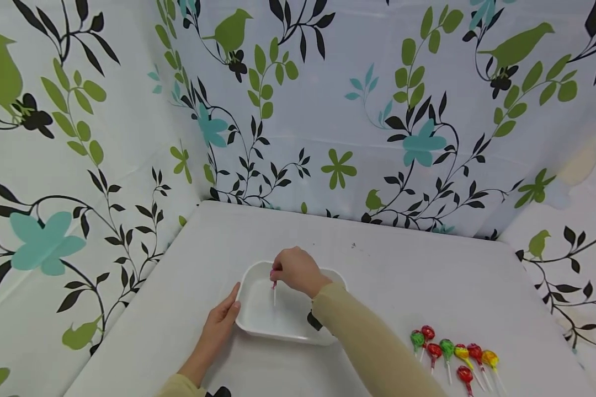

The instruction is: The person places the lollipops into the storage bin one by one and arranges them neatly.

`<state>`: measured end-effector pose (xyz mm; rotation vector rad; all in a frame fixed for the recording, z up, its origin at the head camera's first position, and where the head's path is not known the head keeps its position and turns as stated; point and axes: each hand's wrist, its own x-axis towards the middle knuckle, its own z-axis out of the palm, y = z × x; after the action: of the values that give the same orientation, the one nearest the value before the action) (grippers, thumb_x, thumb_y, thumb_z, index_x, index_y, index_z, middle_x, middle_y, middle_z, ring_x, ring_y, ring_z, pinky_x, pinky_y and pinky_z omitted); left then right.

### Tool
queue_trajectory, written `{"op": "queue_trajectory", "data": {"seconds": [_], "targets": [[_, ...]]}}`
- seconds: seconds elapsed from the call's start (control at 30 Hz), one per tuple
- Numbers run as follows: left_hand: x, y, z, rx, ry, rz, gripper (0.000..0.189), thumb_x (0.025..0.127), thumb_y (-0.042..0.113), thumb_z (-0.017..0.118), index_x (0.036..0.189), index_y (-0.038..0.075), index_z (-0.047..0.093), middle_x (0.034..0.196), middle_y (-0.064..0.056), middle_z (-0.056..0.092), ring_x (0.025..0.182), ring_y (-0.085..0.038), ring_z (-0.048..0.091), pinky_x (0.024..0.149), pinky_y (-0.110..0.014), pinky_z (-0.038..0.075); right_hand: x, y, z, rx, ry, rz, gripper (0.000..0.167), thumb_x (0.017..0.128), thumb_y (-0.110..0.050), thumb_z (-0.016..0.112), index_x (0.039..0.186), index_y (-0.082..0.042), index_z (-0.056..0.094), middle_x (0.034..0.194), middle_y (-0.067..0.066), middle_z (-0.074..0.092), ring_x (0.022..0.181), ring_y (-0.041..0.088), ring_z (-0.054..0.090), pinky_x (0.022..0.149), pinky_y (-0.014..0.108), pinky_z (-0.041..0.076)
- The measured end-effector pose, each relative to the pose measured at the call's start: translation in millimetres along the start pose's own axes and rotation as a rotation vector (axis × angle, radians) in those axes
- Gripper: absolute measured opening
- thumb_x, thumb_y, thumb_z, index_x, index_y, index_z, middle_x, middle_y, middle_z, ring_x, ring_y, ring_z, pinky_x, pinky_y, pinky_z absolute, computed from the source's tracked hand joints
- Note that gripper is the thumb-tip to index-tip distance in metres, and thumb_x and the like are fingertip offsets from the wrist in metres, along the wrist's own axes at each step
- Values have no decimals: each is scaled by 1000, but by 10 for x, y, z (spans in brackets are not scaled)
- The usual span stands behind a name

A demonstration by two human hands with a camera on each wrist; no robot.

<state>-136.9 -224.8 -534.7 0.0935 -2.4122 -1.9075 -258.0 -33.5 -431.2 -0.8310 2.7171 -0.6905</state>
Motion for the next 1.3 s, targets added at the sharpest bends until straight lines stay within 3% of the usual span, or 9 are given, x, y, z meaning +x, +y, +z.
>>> {"op": "queue_trajectory", "data": {"seconds": [0.23,0.47,0.67,0.83,1.13,1.23,1.3], "targets": [[-48,13,52,-35,-11,10,51,108,13,48,156,0,36,164,-17,31,153,-35,28,125,-49,23,217,-57,244,-109,-125,15,9,87,-22,83,87,-14,80,74,-7,71,64,7,57,61,20,52],[-88,9,58,-36,-14,10,50,108,13,47,155,-1,36,163,-18,32,153,-38,28,124,-50,25,362,-36,486,-166,-175,1,10,85,-22,84,84,-14,80,70,-8,69,62,6,54,60,18,50],[-98,-9,43,-18,-1,8,50,108,15,48,155,-1,38,163,-17,34,152,-37,30,126,-32,30,407,-116,578,-163,-221,5,11,85,-19,84,79,-14,77,67,-8,64,61,7,51,56,18,47],[-48,-24,17,4,15,15,50,109,16,47,155,-1,37,163,-17,34,152,-38,30,125,-48,25,447,-183,594,-177,-208,-3,8,86,-20,83,84,-14,78,71,-8,66,62,7,53,59,18,49],[-23,-6,0,11,15,17,51,109,17,46,155,-1,37,163,-18,33,152,-38,29,125,-47,25,450,-202,573,-159,-218,29,9,88,-22,81,88,-14,77,72,-8,66,64,7,54,60,18,50],[-33,-4,3,4,22,26,50,109,16,48,155,-2,38,162,-18,35,151,-39,30,126,-39,29,443,-170,589,-161,-207,30,10,89,-24,80,88,-14,77,72,-8,65,65,7,54,59,19,49],[-36,2,5,-6,25,31,50,108,15,48,154,-2,38,162,-18,36,151,-38,30,124,-25,30,434,-150,597,-158,-199,29,10,90,-24,79,90,-14,77,73,-8,65,65,7,54,60,19,49]]}}
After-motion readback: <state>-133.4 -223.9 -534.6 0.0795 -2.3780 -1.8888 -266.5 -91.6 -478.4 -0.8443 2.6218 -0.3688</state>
